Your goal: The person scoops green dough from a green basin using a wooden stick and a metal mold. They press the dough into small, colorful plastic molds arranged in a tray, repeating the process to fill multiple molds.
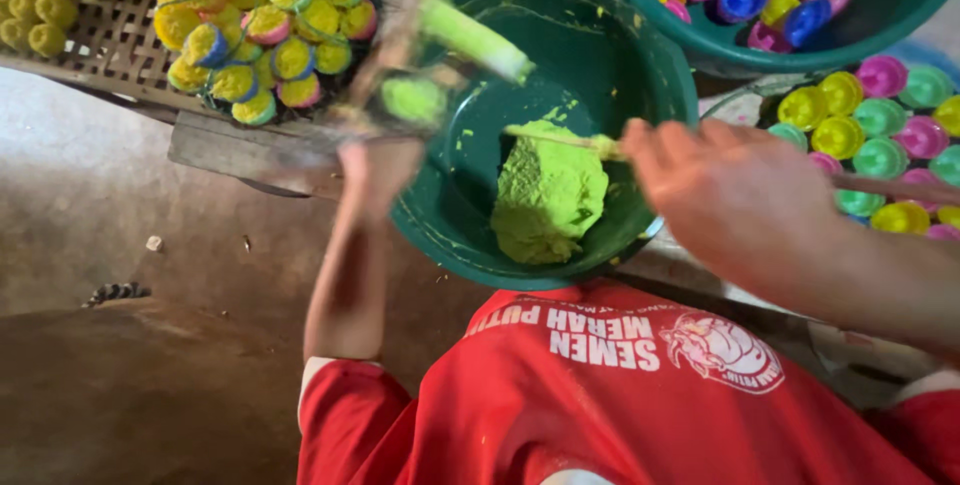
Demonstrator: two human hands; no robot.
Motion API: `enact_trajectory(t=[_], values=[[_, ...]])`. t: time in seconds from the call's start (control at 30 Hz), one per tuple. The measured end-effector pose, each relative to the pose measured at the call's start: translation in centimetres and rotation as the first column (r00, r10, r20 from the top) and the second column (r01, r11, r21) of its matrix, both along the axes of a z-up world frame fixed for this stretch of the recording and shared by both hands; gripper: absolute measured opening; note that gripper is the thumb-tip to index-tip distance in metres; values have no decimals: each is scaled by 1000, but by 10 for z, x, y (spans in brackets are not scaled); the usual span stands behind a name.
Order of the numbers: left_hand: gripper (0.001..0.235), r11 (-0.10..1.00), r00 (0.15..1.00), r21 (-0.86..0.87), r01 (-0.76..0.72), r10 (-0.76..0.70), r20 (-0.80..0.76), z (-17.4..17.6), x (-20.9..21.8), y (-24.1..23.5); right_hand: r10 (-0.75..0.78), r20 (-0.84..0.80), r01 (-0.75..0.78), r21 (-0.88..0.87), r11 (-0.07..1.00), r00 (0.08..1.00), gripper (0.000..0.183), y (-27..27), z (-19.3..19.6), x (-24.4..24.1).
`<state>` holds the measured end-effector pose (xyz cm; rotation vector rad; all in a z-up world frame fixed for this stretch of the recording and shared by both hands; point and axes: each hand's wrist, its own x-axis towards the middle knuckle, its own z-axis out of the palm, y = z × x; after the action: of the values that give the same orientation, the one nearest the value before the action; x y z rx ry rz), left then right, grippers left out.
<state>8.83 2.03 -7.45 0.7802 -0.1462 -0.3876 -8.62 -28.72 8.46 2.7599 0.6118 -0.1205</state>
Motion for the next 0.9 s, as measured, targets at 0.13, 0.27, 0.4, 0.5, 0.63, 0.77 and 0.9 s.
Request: enact_trajectory(t=[0.13,0.27,0.4,0.5,0.63,0.77,0.9], values=[[35,691,889,560,-457,355,287,-4,19,10,-47,-263,137,336,932,964,59,-5,-32,7],[46,944,976,262,-199,166,142,2,-32,-34,1,-306,235,731,641,952,70,-17,-54,22],[56,912,907,-30,408,-409,-97,12,-114,-109,179,-56,110,946,-304,982,83,-61,-56,11],[58,696,657,-55,716,-699,-283,16,-166,-172,286,66,179,640,-747,956,85,-95,-69,-22],[46,637,631,534,557,-742,227,47,-198,-223,286,93,189,554,-811,954,93,-163,-57,-73],[44,554,599,790,263,-735,317,100,-216,-255,143,141,-80,929,-362,980,78,-210,-22,-129],[44,222,541,965,140,-833,113,127,-235,-308,77,301,-310,903,299,951,51,-232,3,-184]])
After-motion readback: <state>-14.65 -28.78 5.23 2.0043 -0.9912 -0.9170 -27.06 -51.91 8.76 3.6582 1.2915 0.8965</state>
